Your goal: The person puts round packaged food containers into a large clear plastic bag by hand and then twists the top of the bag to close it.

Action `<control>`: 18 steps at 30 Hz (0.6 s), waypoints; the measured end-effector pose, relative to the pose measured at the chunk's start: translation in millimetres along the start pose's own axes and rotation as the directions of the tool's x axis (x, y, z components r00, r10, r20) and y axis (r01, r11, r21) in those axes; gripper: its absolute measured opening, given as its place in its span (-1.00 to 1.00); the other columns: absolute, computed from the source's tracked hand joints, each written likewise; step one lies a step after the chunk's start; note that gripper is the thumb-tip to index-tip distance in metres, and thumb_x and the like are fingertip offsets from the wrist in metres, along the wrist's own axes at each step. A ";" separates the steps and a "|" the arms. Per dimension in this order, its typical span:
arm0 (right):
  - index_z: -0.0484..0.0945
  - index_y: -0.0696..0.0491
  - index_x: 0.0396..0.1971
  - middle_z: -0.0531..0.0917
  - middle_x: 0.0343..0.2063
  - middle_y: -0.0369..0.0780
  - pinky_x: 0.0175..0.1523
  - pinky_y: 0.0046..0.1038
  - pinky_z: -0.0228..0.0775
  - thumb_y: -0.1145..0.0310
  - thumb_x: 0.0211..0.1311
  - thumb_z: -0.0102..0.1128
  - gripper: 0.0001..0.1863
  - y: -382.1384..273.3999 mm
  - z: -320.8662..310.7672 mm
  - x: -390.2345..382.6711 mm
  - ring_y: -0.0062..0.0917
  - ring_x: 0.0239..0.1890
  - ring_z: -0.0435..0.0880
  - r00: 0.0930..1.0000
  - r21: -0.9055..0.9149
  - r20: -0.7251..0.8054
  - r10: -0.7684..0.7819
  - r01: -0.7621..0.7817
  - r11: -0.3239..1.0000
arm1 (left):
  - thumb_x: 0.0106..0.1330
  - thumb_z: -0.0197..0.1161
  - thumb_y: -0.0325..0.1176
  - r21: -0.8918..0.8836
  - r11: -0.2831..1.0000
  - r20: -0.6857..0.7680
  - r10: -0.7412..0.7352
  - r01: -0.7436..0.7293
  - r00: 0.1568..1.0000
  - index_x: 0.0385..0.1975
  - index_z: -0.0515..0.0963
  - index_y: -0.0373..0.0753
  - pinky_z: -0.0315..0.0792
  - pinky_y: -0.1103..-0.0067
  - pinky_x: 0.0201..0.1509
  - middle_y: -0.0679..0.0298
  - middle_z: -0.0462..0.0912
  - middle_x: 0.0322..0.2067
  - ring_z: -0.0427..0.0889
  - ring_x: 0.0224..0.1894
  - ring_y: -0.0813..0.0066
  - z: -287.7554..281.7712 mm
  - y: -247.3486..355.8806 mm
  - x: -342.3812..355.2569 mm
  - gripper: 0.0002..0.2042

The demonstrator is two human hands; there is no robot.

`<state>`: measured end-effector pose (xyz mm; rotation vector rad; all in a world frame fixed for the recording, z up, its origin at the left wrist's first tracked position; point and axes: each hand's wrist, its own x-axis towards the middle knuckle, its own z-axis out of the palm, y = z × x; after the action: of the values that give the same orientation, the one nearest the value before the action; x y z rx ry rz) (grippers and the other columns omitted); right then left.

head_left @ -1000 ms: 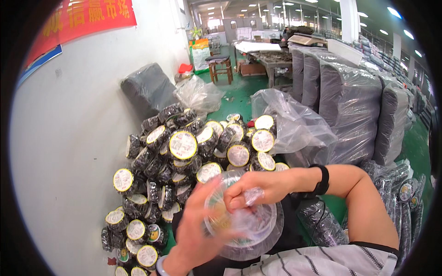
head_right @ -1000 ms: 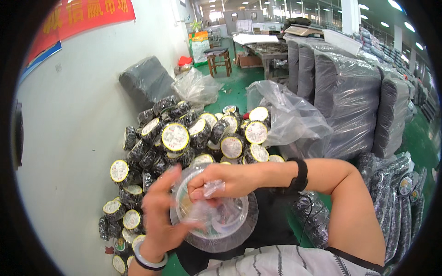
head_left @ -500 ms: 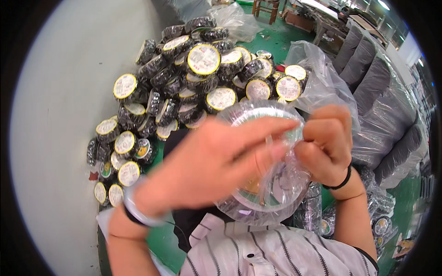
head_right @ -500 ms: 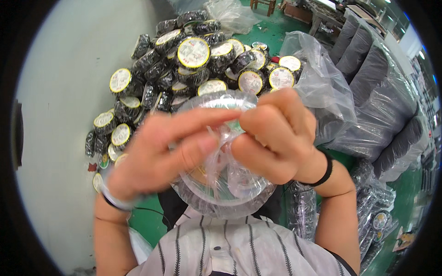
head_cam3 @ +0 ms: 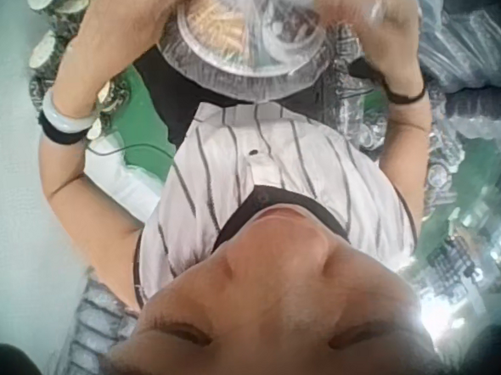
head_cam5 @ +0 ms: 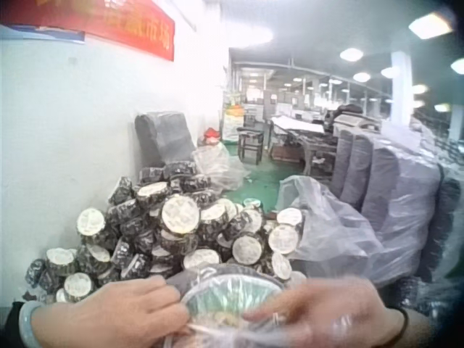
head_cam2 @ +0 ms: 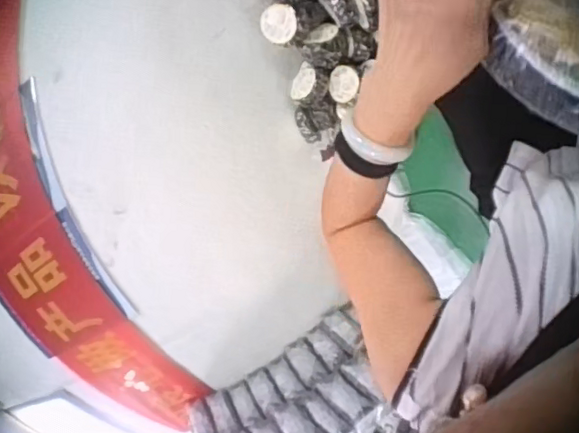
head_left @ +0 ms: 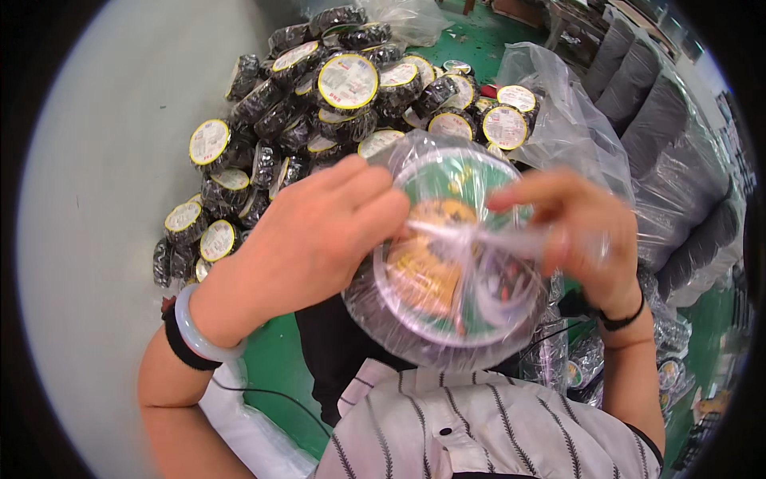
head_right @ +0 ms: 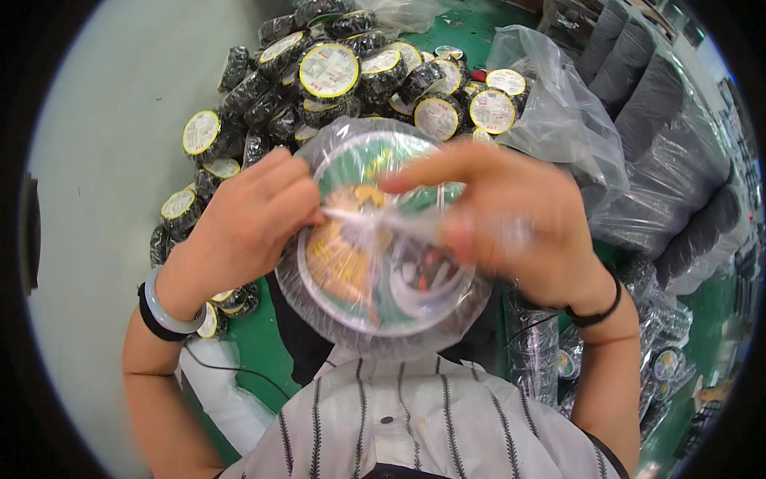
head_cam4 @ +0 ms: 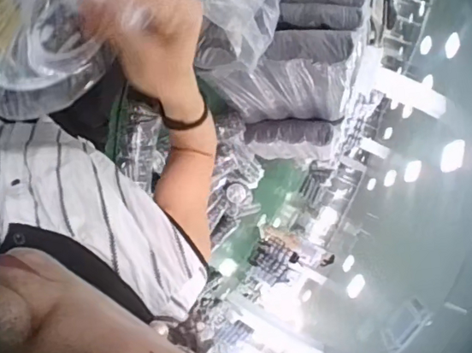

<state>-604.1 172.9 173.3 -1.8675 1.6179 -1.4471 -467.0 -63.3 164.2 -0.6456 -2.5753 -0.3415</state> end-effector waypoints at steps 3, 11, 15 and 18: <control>0.52 0.18 -0.44 0.59 -0.31 -0.17 -0.22 -0.58 0.42 0.50 0.06 0.29 -0.88 2.3 6.2 20.8 -0.56 -0.29 0.57 0.913 0.594 0.009 0.407 -0.333 0.733 | 0.16 0.24 -0.46 -0.344 0.875 0.077 -0.336 0.341 0.939 -0.53 0.42 -0.31 0.27 0.49 -0.52 0.19 0.34 -0.63 0.36 -0.62 0.32 -21.0 19.1 20.8 -0.86; 0.41 0.09 -0.23 0.51 -0.45 -0.17 -0.39 -0.43 0.38 0.60 0.13 0.07 -0.80 -25.9 27.6 22.4 -0.43 -0.41 0.56 0.938 -0.182 -0.178 0.296 -0.327 0.927 | 0.21 0.18 -0.56 -0.776 0.630 -0.395 -0.543 0.047 0.741 -0.19 0.43 -0.27 0.33 0.72 -0.41 0.32 0.45 -0.42 0.41 -0.44 0.69 30.1 48.3 19.0 -0.81; 0.54 0.10 -0.26 0.56 -0.37 -0.23 -0.32 -0.54 0.40 0.58 0.20 0.02 -0.84 -12.8 2.6 15.3 -0.50 -0.36 0.57 0.981 -0.011 0.113 0.157 -0.157 0.988 | 0.28 0.00 -0.62 -0.850 0.510 -0.192 -0.529 0.129 0.827 0.05 0.29 -0.30 0.38 0.71 -0.30 0.26 0.50 -0.28 0.45 -0.35 0.67 28.4 44.7 25.9 -0.67; 0.57 0.09 -0.35 0.54 -0.38 -0.23 -0.36 -0.52 0.41 0.64 0.00 0.14 -0.81 -12.1 -1.7 16.4 -0.44 -0.35 0.56 0.985 -0.187 0.170 -0.038 0.070 0.980 | 0.26 0.01 -0.63 -0.722 0.664 -0.095 -0.375 0.196 0.922 0.02 0.38 -0.32 0.39 0.69 -0.31 0.26 0.54 -0.30 0.49 -0.35 0.65 22.9 38.5 30.4 -0.69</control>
<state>-600.5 163.5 191.0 -2.0912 1.6886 -1.1544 -480.3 -10.8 164.1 -0.3803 -2.2498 -1.4750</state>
